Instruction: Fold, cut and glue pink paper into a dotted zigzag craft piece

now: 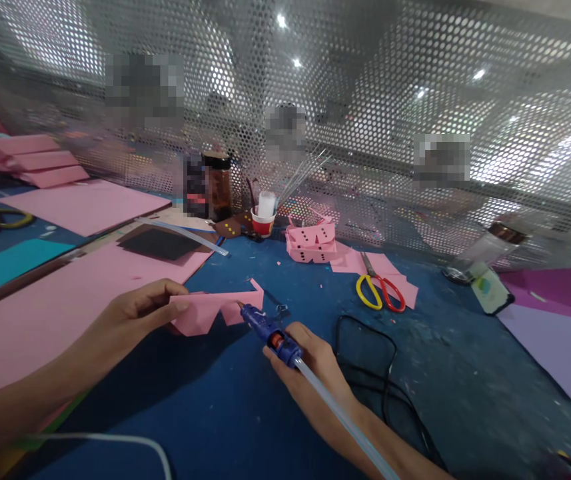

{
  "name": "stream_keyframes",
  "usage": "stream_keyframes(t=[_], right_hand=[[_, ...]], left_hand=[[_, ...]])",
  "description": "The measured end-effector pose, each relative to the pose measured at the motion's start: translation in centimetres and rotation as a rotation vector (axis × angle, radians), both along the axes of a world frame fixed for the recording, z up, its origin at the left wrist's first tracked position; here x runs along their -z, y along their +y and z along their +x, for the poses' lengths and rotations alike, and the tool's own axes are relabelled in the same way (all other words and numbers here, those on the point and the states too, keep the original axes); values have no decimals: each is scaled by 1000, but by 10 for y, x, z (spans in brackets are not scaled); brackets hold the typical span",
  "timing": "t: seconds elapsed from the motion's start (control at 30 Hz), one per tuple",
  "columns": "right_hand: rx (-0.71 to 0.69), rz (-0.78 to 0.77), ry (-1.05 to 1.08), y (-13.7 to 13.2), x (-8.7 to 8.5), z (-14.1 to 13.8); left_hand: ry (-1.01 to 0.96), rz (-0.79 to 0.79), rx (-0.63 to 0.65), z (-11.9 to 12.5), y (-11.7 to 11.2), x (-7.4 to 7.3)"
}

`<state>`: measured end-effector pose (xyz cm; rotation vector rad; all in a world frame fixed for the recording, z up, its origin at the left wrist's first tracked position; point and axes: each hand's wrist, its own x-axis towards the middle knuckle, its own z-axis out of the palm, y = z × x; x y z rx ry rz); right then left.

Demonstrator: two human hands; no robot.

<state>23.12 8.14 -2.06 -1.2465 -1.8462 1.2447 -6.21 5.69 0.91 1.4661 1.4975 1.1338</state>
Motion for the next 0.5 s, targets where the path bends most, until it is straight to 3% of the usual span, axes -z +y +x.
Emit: stream_keyframes(t=[0.5], right_hand=[[43, 67, -11, 0, 3, 0]], left_hand=[[-18, 6, 8, -1, 0, -1]])
